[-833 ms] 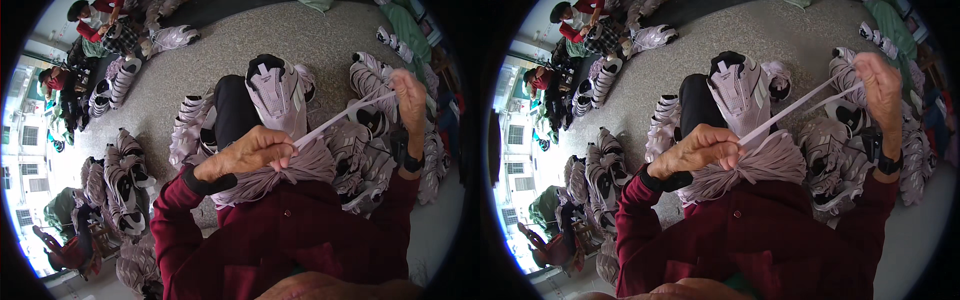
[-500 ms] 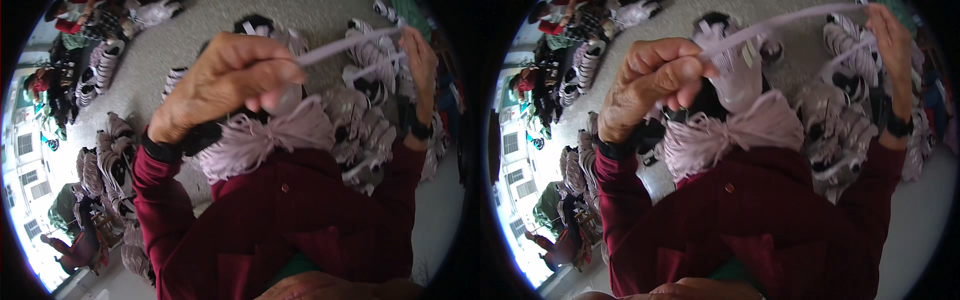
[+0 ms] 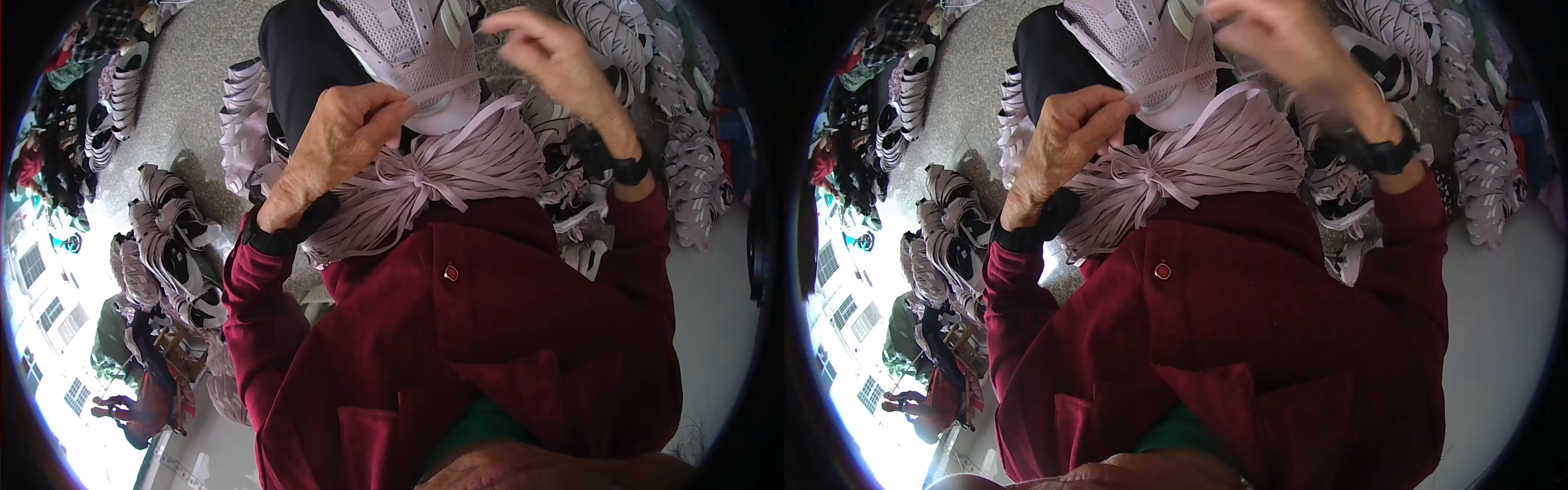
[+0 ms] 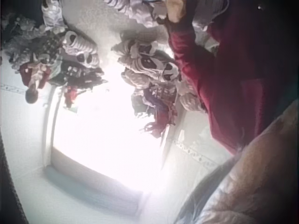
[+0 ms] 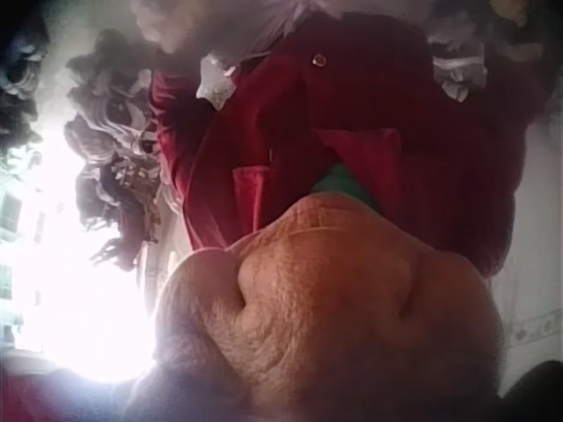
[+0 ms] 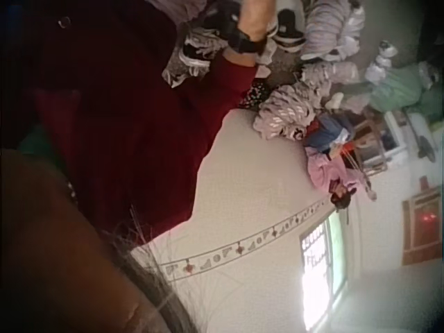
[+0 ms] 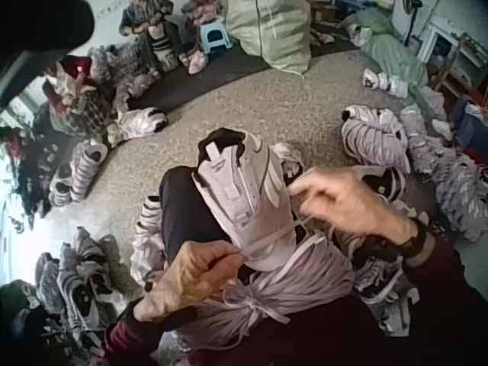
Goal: Lacing pink athletic shoes in a manufacturing workroom.
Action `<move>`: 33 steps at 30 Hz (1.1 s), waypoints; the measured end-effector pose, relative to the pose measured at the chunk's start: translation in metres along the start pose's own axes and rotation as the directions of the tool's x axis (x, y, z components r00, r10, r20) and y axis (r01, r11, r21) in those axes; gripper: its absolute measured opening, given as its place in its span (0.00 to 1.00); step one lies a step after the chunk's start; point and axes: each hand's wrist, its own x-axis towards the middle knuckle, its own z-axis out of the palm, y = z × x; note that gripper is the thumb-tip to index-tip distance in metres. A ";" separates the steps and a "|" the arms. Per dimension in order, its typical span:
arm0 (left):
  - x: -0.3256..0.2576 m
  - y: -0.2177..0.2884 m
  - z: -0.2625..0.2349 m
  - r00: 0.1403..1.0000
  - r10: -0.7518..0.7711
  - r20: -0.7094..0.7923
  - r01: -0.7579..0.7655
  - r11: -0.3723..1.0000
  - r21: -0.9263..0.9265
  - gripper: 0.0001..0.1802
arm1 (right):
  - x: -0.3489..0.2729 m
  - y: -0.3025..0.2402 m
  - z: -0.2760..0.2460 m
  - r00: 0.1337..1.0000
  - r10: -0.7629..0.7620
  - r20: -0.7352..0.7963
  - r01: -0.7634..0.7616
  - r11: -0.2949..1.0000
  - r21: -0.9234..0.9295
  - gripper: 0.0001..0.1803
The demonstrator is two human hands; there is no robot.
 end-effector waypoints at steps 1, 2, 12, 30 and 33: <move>0.003 0.003 0.001 1.000 0.017 -0.008 -0.017 1.000 0.011 0.13 | 0.009 -0.034 0.010 0.989 -0.043 0.142 0.037 0.998 0.047 0.17; 0.008 0.007 0.004 0.999 0.044 -0.005 -0.044 0.999 0.020 0.13 | 0.012 -0.046 0.028 0.982 -0.161 0.102 0.148 0.981 0.128 0.20; 0.047 -0.020 -0.041 0.761 0.473 -0.444 -0.290 0.860 0.420 0.15 | 0.041 -0.015 0.046 0.943 -0.320 -0.091 0.285 0.917 -0.280 0.06; 0.094 -0.018 -0.106 0.947 0.313 -0.076 -0.261 0.885 0.385 0.17 | 0.102 0.056 0.085 0.817 -0.087 -0.570 0.069 0.996 -0.053 0.16; 0.105 -0.015 -0.095 0.941 0.326 -0.084 -0.246 0.836 0.492 0.17 | 0.096 0.061 0.079 0.824 0.068 -0.563 -0.023 0.996 0.087 0.19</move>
